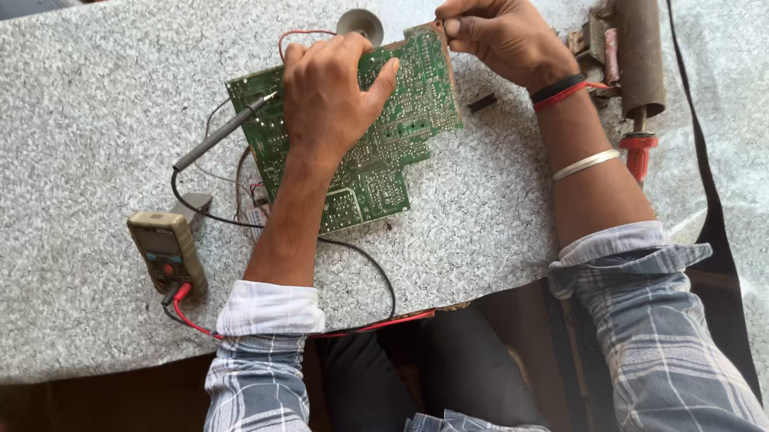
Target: The person uses a soldering iron and a multimeter to work on a green circuit board. They repeatedly heat and remove small components, then place them on the table, while occasionally checking connections with the multimeter probes.
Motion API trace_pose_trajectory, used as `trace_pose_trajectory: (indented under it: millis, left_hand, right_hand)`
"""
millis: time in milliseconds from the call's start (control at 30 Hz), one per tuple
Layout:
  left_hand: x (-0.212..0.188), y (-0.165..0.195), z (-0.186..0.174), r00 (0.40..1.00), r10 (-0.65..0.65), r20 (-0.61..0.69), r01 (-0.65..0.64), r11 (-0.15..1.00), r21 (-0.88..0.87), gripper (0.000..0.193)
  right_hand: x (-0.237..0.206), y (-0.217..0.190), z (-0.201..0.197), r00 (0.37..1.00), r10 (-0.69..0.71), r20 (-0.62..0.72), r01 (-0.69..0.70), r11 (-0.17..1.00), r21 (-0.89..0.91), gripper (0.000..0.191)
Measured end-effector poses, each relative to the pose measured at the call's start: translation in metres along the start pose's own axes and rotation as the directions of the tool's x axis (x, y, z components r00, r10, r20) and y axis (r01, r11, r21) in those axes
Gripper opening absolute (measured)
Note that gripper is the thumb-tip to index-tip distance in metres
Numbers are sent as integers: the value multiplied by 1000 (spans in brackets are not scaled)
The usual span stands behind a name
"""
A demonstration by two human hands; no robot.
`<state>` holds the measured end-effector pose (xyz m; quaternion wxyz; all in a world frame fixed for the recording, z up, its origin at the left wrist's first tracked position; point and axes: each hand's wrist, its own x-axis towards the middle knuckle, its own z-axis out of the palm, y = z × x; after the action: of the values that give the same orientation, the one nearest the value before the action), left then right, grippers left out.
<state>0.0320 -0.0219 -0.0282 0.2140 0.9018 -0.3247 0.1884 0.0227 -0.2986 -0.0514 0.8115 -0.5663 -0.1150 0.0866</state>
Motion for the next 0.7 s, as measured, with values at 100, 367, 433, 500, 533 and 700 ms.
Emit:
trace_pose_trajectory:
  millis: [100, 367, 433, 500, 533, 700]
  left_hand:
    - [3, 0, -1, 1000, 19, -23, -19, 1000, 4, 35]
    - [0, -4, 3, 1000, 15, 5, -15, 1000, 12, 39]
    - [0, -4, 4, 1000, 4, 8, -4, 1000, 5, 38]
    - [-1, -4, 3, 1000, 6, -3, -6, 1000, -1, 37]
    - [-2, -4, 3, 1000, 10, -8, -10, 1000, -7, 36]
    - [0, -5, 3, 1000, 2, 14, -2, 1000, -2, 37]
  right_hand:
    - [2, 0, 0, 1000, -24, -3, 24, 1000, 18, 22]
    - [0, 5, -5, 999, -39, 10, 38, 999, 34, 15]
    - [1, 5, -6, 997, -66, 32, 65, 998, 27, 15]
    - [2, 5, -6, 998, -65, 27, 64, 998, 25, 14]
    - [1, 4, -6, 998, -64, 19, 63, 998, 23, 14]
    - [1, 3, -5, 995, -81, 58, 81, 997, -3, 14]
